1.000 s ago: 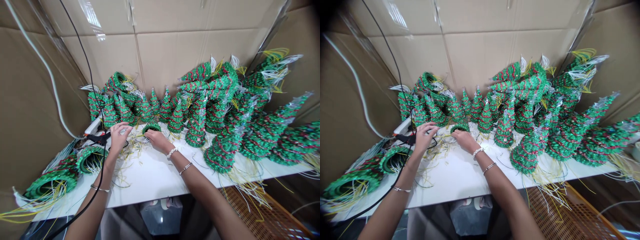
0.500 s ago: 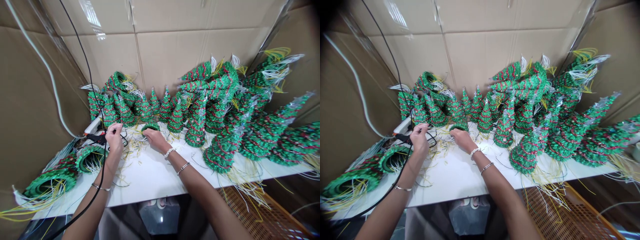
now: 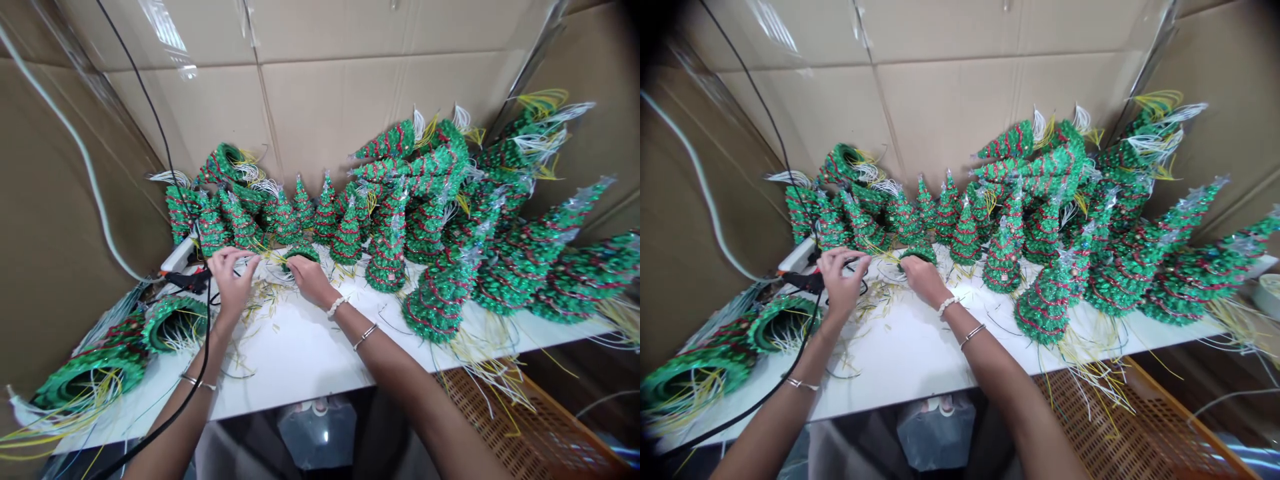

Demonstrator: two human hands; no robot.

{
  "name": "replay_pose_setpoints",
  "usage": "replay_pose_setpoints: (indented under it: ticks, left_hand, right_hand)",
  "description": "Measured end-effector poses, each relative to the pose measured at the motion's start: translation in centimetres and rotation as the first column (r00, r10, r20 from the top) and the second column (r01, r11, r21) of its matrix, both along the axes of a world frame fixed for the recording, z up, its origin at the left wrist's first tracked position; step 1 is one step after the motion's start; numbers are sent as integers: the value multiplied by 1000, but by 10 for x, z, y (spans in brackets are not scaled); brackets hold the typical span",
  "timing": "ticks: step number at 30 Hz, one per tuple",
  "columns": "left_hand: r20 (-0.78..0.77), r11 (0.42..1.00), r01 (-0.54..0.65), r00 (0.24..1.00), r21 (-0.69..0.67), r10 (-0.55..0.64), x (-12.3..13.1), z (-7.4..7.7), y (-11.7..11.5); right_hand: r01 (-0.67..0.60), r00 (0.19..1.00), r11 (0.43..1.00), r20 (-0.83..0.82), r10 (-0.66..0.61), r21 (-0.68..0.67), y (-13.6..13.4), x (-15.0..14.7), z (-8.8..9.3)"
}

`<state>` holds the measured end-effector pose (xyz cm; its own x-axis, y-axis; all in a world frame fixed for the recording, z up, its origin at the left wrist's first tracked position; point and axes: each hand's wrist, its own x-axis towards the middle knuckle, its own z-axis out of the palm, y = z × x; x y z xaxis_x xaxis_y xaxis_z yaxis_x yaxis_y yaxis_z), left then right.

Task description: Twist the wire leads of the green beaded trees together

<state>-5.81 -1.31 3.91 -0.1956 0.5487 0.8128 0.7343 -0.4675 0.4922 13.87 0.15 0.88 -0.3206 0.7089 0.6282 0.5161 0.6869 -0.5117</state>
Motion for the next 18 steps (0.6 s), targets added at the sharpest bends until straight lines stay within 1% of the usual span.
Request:
replay_pose_setpoints:
  ticks: [2,3,5,7,10,14,16,18]
  left_hand:
    - [-121,999,20,992,-32,-24,8,0,-4]
    - [-153,998,27,988,-49,-34,10,-1,-5]
    - [-171,997,43,984,-71,-54,12,-2,-5]
    - [-144,995,71,986,-75,-81,13,-5,-3]
    - [-29,991,114,993,-67,-116,15,-11,2]
    - [185,983,148,975,-111,-126,12,-17,12]
    - [305,985,148,945,-87,-115,2,-17,18]
    - [421,994,107,902,-3,-96,-11,-14,23]
  right_hand:
    - [-2,1000,1000,-8,2,-1,-1,0,1]
    - [-7,1000,1000,-7,7,-2,-1,0,1]
    - [-15,1000,1000,-2,15,-1,-1,0,1]
    - [-23,1000,1000,0,23,5,0,0,1]
    - [-34,999,999,-22,35,22,2,-2,0]
    - [-34,997,999,-72,35,26,5,-6,-4]
    - [-38,995,999,-89,40,24,6,-5,-6]
    - [-33,993,999,-116,35,14,6,-2,-7]
